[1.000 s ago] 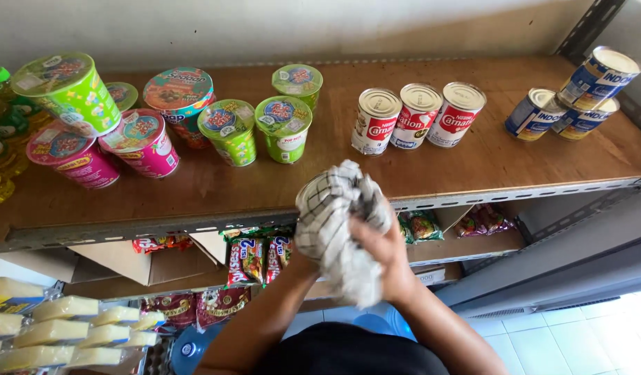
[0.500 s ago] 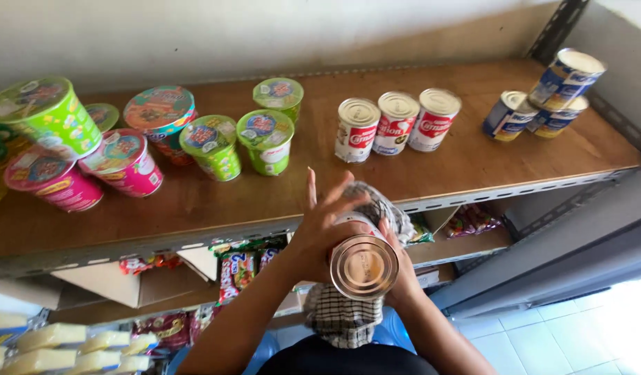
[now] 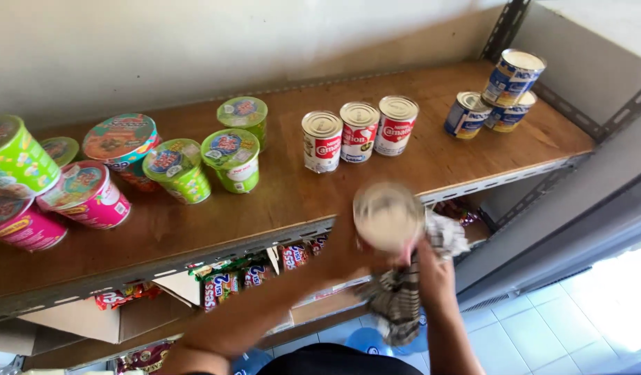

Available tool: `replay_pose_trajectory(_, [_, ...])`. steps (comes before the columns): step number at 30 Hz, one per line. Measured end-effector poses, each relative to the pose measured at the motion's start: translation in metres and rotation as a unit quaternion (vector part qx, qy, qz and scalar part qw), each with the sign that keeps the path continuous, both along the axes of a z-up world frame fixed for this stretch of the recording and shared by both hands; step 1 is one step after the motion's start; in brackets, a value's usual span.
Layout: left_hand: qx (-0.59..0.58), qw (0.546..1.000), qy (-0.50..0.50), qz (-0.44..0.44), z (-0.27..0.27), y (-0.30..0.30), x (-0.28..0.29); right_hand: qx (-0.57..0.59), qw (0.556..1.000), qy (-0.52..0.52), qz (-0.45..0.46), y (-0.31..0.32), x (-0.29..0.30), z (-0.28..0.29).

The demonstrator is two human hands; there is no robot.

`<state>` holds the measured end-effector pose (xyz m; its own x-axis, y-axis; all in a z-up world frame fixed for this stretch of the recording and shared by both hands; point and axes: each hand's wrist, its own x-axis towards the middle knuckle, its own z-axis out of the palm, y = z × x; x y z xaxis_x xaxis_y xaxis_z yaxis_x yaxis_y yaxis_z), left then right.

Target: Wiping down and organizing cans and cup noodles on a grocery shelf.

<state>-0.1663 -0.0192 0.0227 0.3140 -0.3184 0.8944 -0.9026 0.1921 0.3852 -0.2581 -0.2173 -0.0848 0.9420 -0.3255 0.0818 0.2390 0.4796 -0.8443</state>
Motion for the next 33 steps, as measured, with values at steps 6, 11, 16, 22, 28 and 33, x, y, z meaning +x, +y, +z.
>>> replay_pose_trajectory(6, [-0.026, 0.98, 0.187, -0.062, 0.09, -0.036, 0.123, -0.098, 0.958, 0.071, -0.261, -0.016, -0.054, 0.062])
replay_pose_trajectory(11, [0.024, 0.949, 0.279, -0.147, 0.124, -0.057, 0.204, -0.046, 0.956, 0.092, -0.275, -0.033, -0.075, 0.046])
replay_pose_trajectory(16, [0.105, 0.959, 0.255, -0.066, 0.09, -0.071, 0.246, -0.054, 0.962, 0.086, -0.253, -0.043, -0.085, 0.034])
replay_pose_trajectory(22, [0.062, 0.956, 0.263, -0.113, 0.094, -0.073, 0.252, -0.058, 0.962, 0.089, -0.251, -0.048, -0.089, 0.024])
replay_pose_trajectory(28, [0.12, 0.972, 0.13, 0.156, 0.089, -0.089, 0.267, -0.052, 0.962, 0.123, -0.238, -0.051, -0.08, 0.006])
replay_pose_trajectory(33, [0.136, 0.938, 0.17, 0.271, 0.104, -0.092, 0.233, -0.059, 0.957, 0.173, -0.224, -0.052, -0.073, -0.004])
